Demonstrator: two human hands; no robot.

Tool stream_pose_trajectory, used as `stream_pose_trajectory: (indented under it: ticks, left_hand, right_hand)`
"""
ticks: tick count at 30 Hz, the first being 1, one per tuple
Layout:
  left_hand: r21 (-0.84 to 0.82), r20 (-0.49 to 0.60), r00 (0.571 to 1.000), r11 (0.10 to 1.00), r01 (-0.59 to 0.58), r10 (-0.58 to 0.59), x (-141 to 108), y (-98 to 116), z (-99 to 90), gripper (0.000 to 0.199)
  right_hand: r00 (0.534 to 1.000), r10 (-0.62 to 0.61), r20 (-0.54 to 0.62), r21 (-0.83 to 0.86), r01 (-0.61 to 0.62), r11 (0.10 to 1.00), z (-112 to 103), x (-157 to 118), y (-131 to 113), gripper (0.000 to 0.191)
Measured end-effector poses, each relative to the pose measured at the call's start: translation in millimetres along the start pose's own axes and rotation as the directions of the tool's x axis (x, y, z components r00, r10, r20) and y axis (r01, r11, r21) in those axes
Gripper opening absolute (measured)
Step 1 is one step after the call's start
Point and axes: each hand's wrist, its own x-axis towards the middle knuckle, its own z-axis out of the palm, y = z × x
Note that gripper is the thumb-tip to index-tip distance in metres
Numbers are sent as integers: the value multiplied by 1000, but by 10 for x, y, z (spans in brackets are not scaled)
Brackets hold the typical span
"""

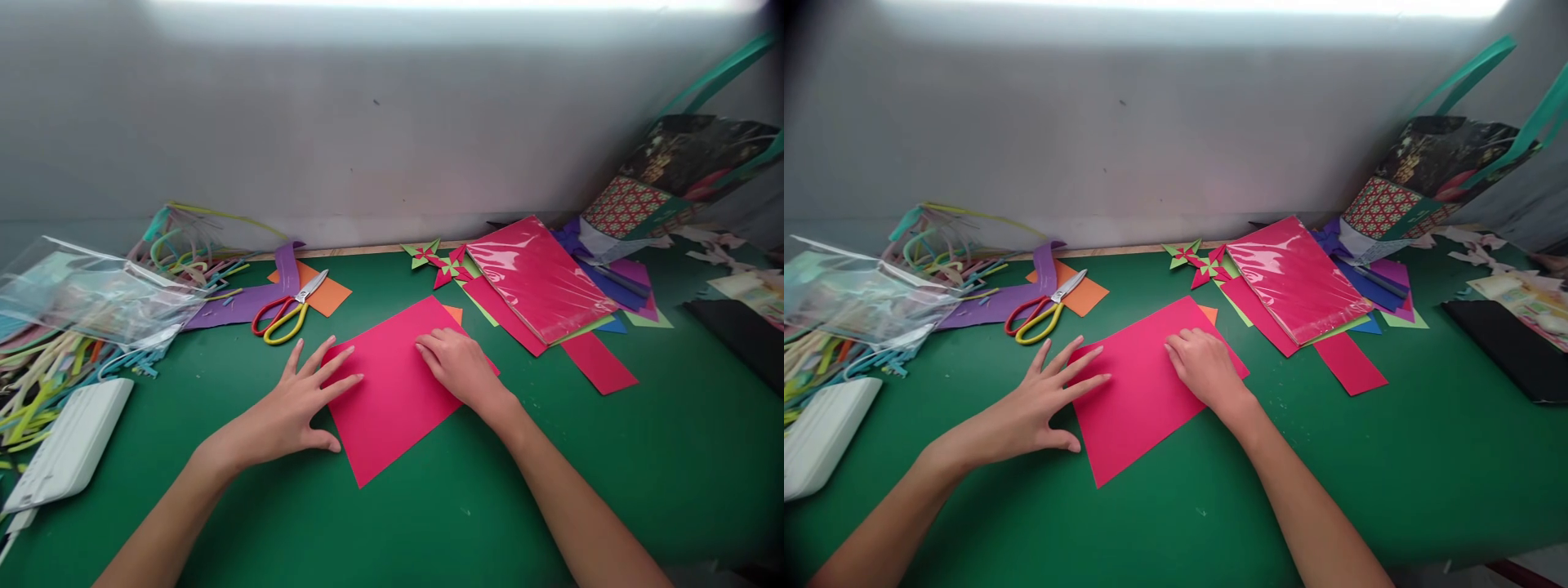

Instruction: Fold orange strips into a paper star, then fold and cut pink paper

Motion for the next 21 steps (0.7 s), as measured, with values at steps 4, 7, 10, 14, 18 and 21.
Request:
stream_pose_trajectory:
  ticks: [4, 7, 10, 14, 18, 21]
  left_hand:
    - [56, -163, 980, 991, 124, -113, 82, 235, 195, 70]
    - [29, -113, 993, 999, 41, -38, 127, 250, 337, 75]
    - [-9, -70, 996, 999, 48, -48, 103, 91, 376, 81]
    - [-59, -81, 993, 995, 82, -87, 31, -107, 340, 82]
    - [-86, -85, 991, 992, 95, -102, 12, -115, 338, 82]
    - [-94, -89, 991, 991, 90, -98, 23, -94, 349, 83]
  right_hand:
    - [989, 98, -109, 158, -80, 984, -38, 6, 282, 31]
    - [945, 243, -221, 104, -225, 969, 21, 54, 603, 34]
    - [896, 369, -247, 41, -371, 928, 141, 130, 830, 31]
    - [892, 389, -231, 182, -353, 918, 262, 227, 920, 18]
    - [868, 475, -143, 399, -388, 831, 267, 255, 944, 21]
    - [825, 556, -98, 658, -365, 658, 235, 252, 997, 29]
